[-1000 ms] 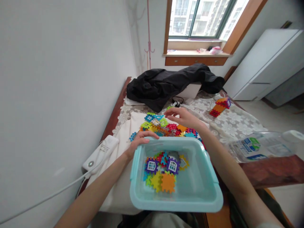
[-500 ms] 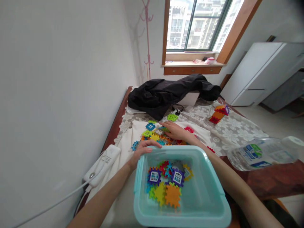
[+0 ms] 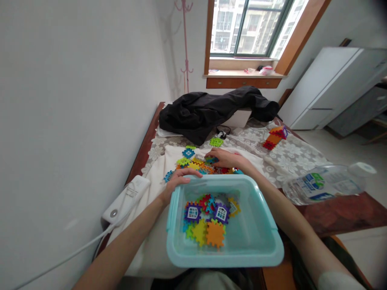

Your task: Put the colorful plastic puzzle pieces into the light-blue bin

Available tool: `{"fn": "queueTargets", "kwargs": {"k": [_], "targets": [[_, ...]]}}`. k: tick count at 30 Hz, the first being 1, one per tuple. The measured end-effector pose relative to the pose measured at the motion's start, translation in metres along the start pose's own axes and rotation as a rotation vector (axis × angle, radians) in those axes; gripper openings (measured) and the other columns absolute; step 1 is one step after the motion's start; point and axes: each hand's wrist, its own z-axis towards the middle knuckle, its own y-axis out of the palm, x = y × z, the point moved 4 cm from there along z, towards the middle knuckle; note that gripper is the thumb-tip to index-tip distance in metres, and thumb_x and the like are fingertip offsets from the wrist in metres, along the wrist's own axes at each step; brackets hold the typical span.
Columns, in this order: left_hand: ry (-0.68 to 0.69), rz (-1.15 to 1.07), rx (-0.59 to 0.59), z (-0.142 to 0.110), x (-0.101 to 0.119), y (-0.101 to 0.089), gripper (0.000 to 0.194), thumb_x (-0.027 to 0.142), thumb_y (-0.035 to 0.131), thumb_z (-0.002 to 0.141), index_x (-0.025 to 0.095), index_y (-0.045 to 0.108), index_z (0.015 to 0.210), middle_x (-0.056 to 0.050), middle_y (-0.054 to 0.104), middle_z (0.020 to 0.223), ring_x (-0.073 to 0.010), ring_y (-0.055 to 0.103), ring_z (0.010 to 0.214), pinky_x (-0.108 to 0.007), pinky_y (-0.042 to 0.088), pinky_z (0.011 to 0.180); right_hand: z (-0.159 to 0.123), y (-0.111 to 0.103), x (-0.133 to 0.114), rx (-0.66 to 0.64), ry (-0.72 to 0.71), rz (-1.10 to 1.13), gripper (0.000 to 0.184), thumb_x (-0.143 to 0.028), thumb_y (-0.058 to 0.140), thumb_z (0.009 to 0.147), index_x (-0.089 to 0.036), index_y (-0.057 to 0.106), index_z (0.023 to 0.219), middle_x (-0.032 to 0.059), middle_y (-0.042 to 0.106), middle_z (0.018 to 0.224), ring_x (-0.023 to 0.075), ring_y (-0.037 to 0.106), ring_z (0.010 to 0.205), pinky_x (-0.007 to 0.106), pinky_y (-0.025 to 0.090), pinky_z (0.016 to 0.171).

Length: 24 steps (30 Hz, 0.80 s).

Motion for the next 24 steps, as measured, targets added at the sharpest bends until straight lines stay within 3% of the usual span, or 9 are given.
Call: {"fn": "queueTargets", "kwargs": {"k": [3, 7, 12, 17, 21, 24], "targets": [[0.015, -0.018, -0.014, 0.001, 0.001, 0.002, 0.034, 0.032, 0.073, 0.074, 0.017, 0.089, 0.100, -0.008, 0.081, 0.102, -0.0252, 0.070, 0.091, -0.032, 0.053, 0.081, -0.002, -0.001, 0.000, -0.009, 0.062, 0.017, 0.047, -0.010, 0.076, 0.087, -0.016, 0.069, 0.133, 0.0157, 0.073, 0.132, 0.0293, 0.071, 0.119, 0.040, 0.056, 0.106], [0.021, -0.046, -0.024, 0.003, 0.002, 0.004, 0.031, 0.031, 0.075, 0.074, 0.018, 0.090, 0.098, -0.007, 0.082, 0.102, -0.0222, 0.071, 0.091, -0.028, 0.055, 0.081, -0.005, -0.008, 0.004, 0.029, 0.106, 0.025, 0.048, -0.016, 0.078, 0.089, -0.018, 0.065, 0.135, 0.0139, 0.074, 0.132, 0.0286, 0.070, 0.114, 0.038, 0.056, 0.098], [0.025, -0.039, -0.048, 0.006, 0.003, 0.007, 0.033, 0.032, 0.076, 0.072, 0.020, 0.091, 0.098, -0.007, 0.083, 0.100, -0.0216, 0.071, 0.087, -0.029, 0.056, 0.079, -0.006, -0.017, 0.011, 0.057, 0.104, -0.080, 0.018, -0.034, 0.074, 0.099, -0.018, 0.074, 0.107, 0.0135, 0.078, 0.113, 0.0286, 0.071, 0.102, 0.037, 0.053, 0.092], [0.043, -0.016, -0.050, 0.006, 0.005, 0.008, 0.034, 0.032, 0.074, 0.072, 0.020, 0.091, 0.099, -0.008, 0.083, 0.099, -0.0230, 0.071, 0.092, -0.030, 0.056, 0.081, -0.011, -0.037, 0.009, 0.231, 0.117, 0.016, 0.030, -0.029, 0.077, 0.097, -0.019, 0.072, 0.125, 0.0104, 0.079, 0.111, 0.0260, 0.070, 0.095, 0.035, 0.052, 0.085], [0.065, 0.013, -0.014, 0.002, 0.007, 0.009, 0.029, 0.029, 0.073, 0.076, 0.020, 0.091, 0.097, -0.007, 0.083, 0.106, -0.0214, 0.071, 0.097, -0.027, 0.055, 0.086, -0.029, -0.070, -0.017, 0.415, 0.004, 0.302, 0.031, -0.042, 0.085, 0.093, -0.022, 0.072, 0.113, 0.0008, 0.071, 0.089, 0.0178, 0.062, 0.076, 0.029, 0.049, 0.069], [0.065, 0.029, -0.011, 0.000, 0.006, 0.009, 0.028, 0.027, 0.072, 0.078, 0.020, 0.090, 0.098, -0.007, 0.084, 0.108, -0.0229, 0.072, 0.098, -0.030, 0.055, 0.087, -0.052, -0.090, -0.063, 0.395, -0.197, 0.570, 0.047, -0.056, 0.089, 0.089, -0.022, 0.070, 0.115, -0.0010, 0.068, 0.091, 0.0135, 0.060, 0.073, 0.025, 0.048, 0.063]]}}
